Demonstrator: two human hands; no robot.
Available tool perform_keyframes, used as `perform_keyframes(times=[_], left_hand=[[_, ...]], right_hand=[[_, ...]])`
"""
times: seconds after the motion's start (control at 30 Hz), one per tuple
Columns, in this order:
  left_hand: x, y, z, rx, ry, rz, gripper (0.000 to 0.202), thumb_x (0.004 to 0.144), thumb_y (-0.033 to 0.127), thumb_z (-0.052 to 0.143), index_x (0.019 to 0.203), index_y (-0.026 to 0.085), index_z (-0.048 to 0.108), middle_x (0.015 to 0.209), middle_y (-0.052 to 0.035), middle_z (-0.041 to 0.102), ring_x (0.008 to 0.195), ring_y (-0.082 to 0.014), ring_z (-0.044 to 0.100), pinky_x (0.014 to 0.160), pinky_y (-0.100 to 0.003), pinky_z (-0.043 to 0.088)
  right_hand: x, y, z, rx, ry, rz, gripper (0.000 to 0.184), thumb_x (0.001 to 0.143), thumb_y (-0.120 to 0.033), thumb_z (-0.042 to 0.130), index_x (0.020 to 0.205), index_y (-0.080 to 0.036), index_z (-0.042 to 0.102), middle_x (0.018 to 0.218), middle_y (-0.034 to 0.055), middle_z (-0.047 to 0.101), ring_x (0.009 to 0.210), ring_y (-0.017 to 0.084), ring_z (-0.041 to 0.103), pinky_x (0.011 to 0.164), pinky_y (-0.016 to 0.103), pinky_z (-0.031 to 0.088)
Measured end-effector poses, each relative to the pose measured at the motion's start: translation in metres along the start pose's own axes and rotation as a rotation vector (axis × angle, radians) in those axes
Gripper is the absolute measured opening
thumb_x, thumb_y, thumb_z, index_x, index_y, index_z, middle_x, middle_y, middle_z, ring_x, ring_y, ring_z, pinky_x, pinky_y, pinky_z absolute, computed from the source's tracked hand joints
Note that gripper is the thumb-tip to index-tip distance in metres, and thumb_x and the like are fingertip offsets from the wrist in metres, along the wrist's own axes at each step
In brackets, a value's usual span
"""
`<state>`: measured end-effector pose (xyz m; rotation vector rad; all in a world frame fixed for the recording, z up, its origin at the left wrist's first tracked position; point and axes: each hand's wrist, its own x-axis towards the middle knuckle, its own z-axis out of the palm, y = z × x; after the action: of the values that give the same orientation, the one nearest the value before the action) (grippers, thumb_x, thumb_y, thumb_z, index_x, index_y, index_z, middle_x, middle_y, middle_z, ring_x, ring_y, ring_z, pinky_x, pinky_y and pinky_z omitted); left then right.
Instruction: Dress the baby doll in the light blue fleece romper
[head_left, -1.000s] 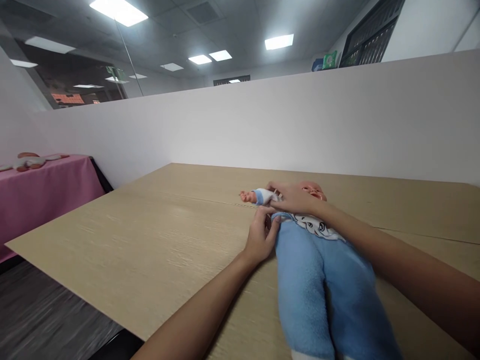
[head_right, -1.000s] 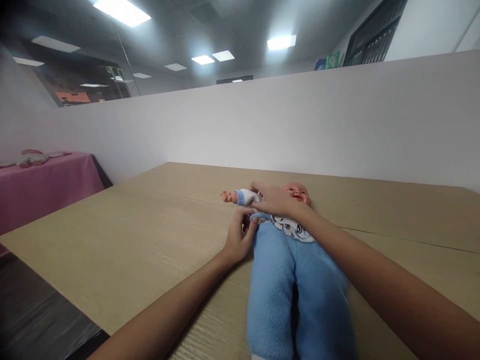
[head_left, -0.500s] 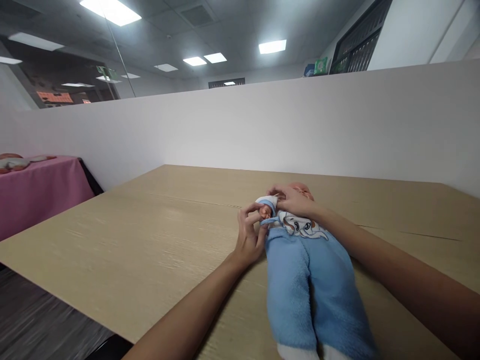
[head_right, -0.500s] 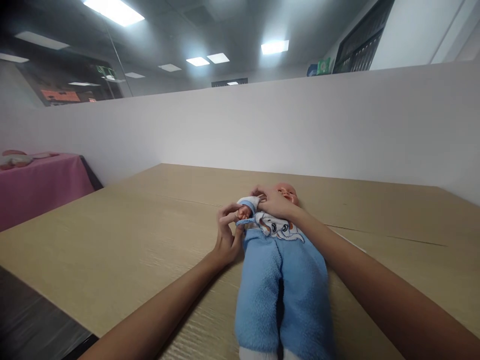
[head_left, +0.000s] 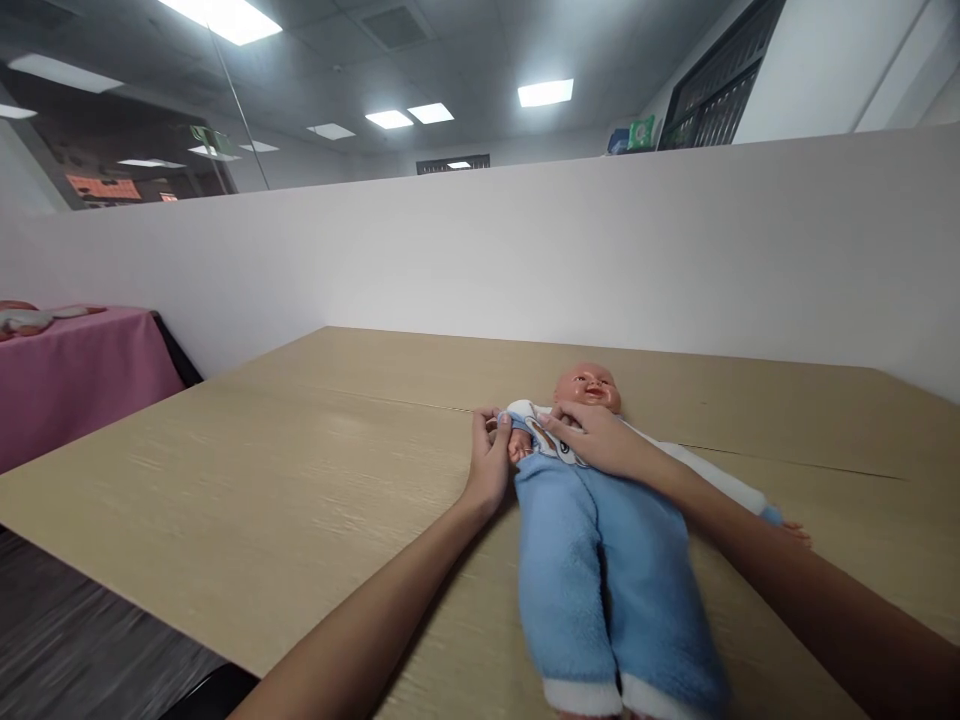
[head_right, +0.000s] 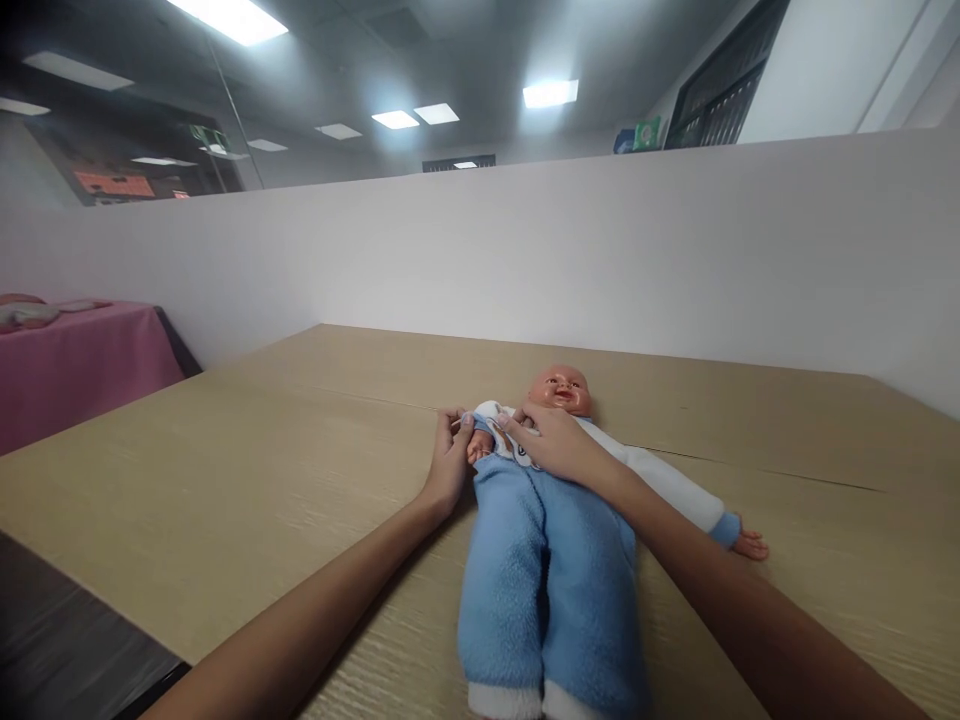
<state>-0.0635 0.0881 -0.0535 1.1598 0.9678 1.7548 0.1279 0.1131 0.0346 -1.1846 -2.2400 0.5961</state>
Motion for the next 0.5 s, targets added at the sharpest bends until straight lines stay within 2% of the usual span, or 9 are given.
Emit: perform_keyframes(times=[0.1,0.2,0.27,0.4,0.5], left_hand=[[0.005,-0.009,-0.003,-0.134,-0.018,-0.091,0.041,0.092,0.06,0.073,0.103,0.024,0.056,0.097,-0.0006,0.062,0.089,-0.0142,0.061,0.082,-0.026,0.05],[0.009,-0.017,-0.006,-0.25,-0.047,-0.237,0.047,0.087,0.06,0.078,0.107,0.025,0.053,0.085,0.0036,0.061,0.07,-0.011,0.058,0.066,-0.023,0.047],[0.011,-0.02,-0.007,-0.29,-0.069,-0.305,0.05,0.084,0.058,0.082,0.108,0.024,0.053,0.079,0.0052,0.06,0.063,-0.01,0.055,0.061,-0.022,0.045],[0.014,-0.02,-0.01,-0.205,-0.074,-0.31,0.049,0.083,0.057,0.082,0.107,0.023,0.056,0.073,0.0055,0.057,0.062,-0.0103,0.052,0.061,-0.022,0.044],[0.016,-0.02,-0.011,-0.037,-0.081,-0.209,0.046,0.088,0.062,0.076,0.102,0.021,0.058,0.087,-0.0001,0.064,0.079,-0.0133,0.059,0.073,-0.024,0.048]], right_hand=[[-0.01,0.006,0.005,0.038,-0.002,-0.046,0.033,0.103,-0.05,0.057,0.085,-0.024,0.067,0.079,0.0001,0.069,0.077,0.021,0.064,0.071,0.033,0.041],[-0.011,0.016,0.011,0.142,0.071,-0.019,0.031,0.1,-0.052,0.06,0.088,-0.023,0.064,0.08,-0.002,0.064,0.078,0.02,0.061,0.071,0.032,0.04],[-0.01,0.023,0.015,0.237,0.098,-0.001,0.031,0.098,-0.053,0.062,0.088,-0.023,0.062,0.078,-0.0036,0.06,0.076,0.019,0.057,0.071,0.031,0.04],[-0.007,0.029,0.019,0.46,0.075,0.029,0.034,0.093,-0.055,0.07,0.087,-0.022,0.062,0.078,-0.0043,0.058,0.077,0.017,0.055,0.073,0.03,0.041],[-0.008,0.029,0.018,0.628,0.043,0.111,0.04,0.087,-0.059,0.075,0.086,-0.022,0.059,0.075,-0.005,0.058,0.071,0.016,0.053,0.068,0.028,0.04]])
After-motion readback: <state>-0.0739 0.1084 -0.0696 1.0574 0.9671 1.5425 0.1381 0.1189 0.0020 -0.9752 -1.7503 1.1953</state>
